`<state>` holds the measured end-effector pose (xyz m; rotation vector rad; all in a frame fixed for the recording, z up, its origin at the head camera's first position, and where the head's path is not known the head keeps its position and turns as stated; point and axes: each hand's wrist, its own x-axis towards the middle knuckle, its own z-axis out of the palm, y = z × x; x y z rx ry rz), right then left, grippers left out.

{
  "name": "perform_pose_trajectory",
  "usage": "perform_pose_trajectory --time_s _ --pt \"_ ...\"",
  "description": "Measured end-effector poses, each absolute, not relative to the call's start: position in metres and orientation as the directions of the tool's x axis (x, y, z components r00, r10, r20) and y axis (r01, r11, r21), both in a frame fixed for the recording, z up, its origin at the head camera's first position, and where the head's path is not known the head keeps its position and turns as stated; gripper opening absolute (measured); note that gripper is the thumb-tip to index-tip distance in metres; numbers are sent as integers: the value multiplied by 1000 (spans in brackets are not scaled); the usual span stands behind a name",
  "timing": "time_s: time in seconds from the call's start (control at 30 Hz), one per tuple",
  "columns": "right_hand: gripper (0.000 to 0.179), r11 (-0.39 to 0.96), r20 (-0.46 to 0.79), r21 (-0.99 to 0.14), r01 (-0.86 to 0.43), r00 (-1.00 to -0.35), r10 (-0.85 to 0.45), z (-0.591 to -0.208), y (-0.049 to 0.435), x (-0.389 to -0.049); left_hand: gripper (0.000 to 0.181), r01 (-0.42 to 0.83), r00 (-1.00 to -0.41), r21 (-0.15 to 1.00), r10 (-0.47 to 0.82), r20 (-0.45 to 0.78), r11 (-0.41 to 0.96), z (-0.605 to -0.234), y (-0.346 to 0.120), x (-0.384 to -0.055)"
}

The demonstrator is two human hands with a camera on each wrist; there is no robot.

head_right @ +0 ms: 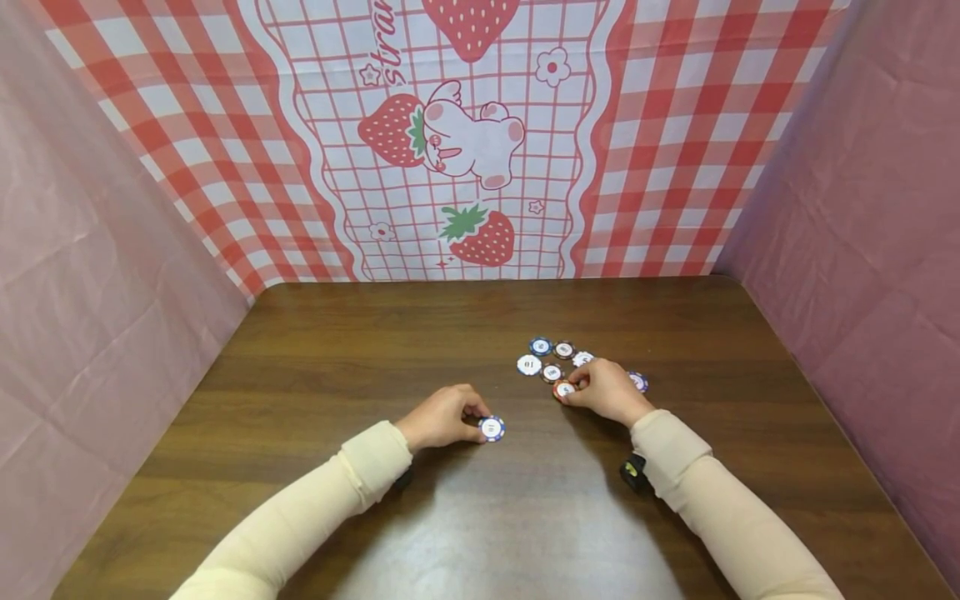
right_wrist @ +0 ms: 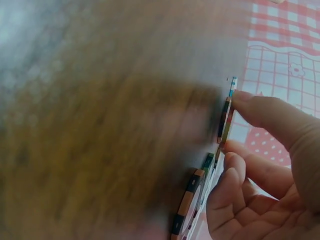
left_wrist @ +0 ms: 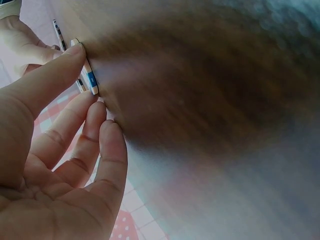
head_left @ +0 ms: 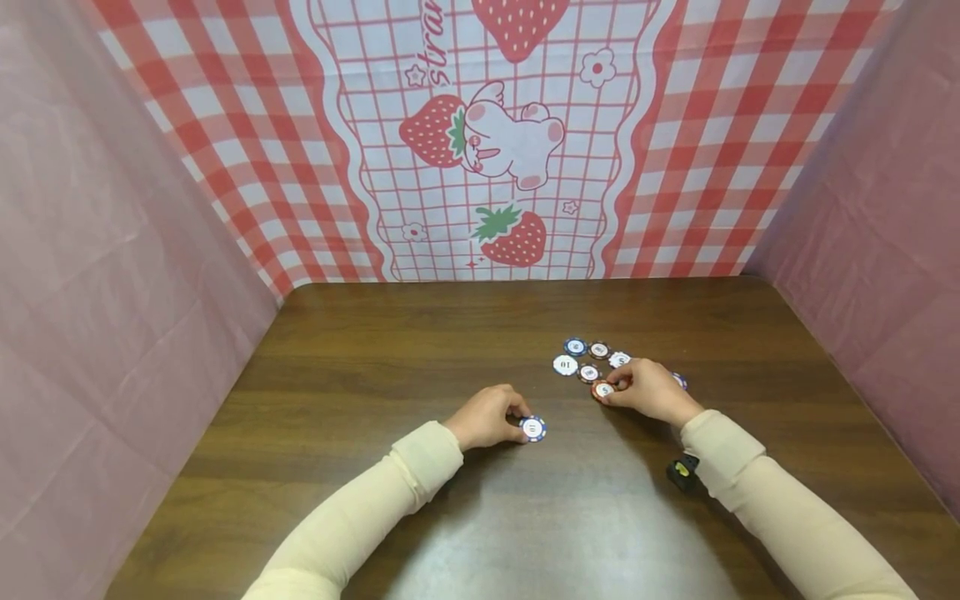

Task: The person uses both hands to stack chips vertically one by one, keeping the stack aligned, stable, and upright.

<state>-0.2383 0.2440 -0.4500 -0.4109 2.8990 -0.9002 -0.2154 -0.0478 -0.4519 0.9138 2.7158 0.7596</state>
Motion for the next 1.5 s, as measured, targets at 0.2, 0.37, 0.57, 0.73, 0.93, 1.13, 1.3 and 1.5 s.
perform_pose_trajectory --time_s 0.2,0.37,0.57,0.73,0.93,1.13,1.3,1.5 --pt "25 765 33 -602 -227 -965 -261 -447 242 -236 27 517 -795 514 606 -7 684 -452 -48 -215" --pt "25 749 67 -610 -258 -959 -276 -445 236 -233 28 514 -798 507 603 -13 692 -452 -48 -215" --pt "23 724 114 -610 -322 -940 -322 -446 225 -231 27 516 -797 505 604 -11 692 -452 -47 -216" --pt "21 670 141 -637 -382 -912 -386 -443 213 -228 27 525 -793 508 609 0 683 -452 -48 -215" --pt "23 645 137 -640 -418 -887 -440 -438 199 -225 27 528 -792 505 611 2 682 -452 -48 -215" --pt "24 634 150 -636 -440 -876 -458 -434 188 -222 26 532 -789 506 615 4 679 -452 -48 -216" --pt "23 615 140 -642 -458 -859 -493 -436 178 -220 27 529 -791 507 612 2 681 -451 -48 -215" --pt "18 576 123 -653 -492 -819 -560 -441 168 -219 26 526 -792 506 611 -1 683 -451 -48 -215"
